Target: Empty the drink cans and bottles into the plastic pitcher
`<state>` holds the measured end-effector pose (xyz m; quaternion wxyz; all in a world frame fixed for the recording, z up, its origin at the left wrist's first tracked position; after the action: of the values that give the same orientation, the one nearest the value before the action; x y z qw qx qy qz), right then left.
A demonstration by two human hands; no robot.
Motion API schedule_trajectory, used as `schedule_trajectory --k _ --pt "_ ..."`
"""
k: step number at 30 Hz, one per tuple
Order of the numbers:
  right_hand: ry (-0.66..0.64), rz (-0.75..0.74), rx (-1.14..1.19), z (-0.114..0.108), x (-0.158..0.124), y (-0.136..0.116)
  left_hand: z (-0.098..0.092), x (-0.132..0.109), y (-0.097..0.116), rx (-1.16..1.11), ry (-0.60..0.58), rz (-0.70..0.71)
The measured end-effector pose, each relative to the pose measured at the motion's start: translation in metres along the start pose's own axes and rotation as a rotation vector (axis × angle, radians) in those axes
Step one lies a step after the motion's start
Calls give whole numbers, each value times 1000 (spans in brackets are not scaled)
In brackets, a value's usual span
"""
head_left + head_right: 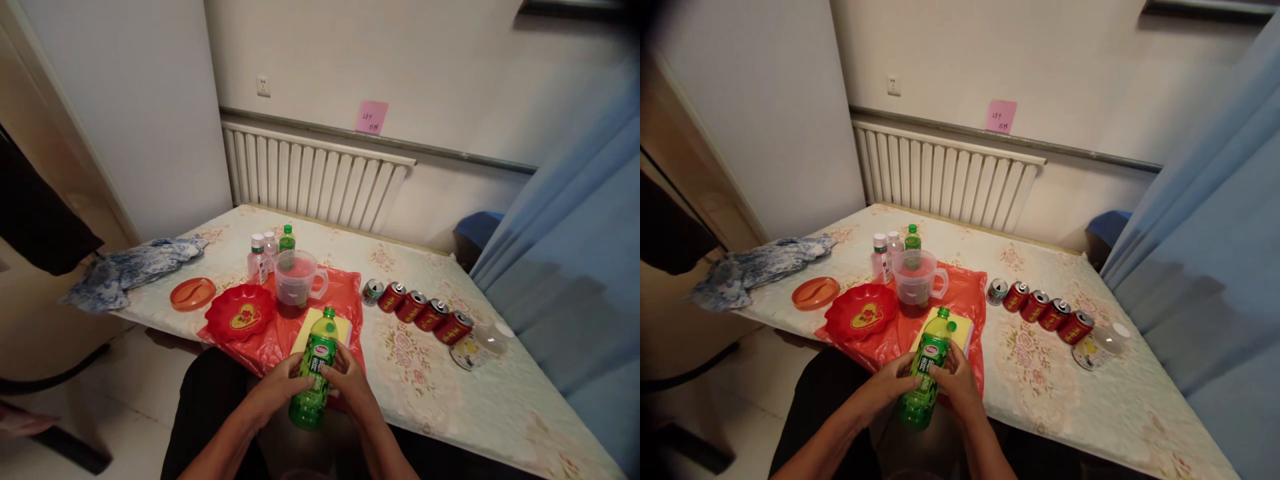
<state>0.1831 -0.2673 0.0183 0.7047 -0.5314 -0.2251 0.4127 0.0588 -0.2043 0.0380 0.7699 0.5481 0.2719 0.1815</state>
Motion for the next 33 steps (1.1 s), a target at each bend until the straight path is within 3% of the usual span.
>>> schedule_trajectory --k 11,21,33 --pt "17 -2 -8 -1 0 3 0 4 -12 79 1 87" --pt "45 10 -22 -2 -1 5 -7 8 -14 306 171 139" --pt "44 -16 -42 -2 -2 16 -4 7 6 310 327 167"
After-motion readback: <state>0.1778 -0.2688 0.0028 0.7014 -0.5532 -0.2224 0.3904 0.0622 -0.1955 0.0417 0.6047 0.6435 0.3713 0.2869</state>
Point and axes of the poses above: each hand's wrist, its own x-axis towards the middle knuckle, its own z-axis out of the palm, y = z × x, the point moved 7 cm from there along x, towards the middle knuckle, and after that the axes turned 7 degrees about y, right-handed, at the moved point
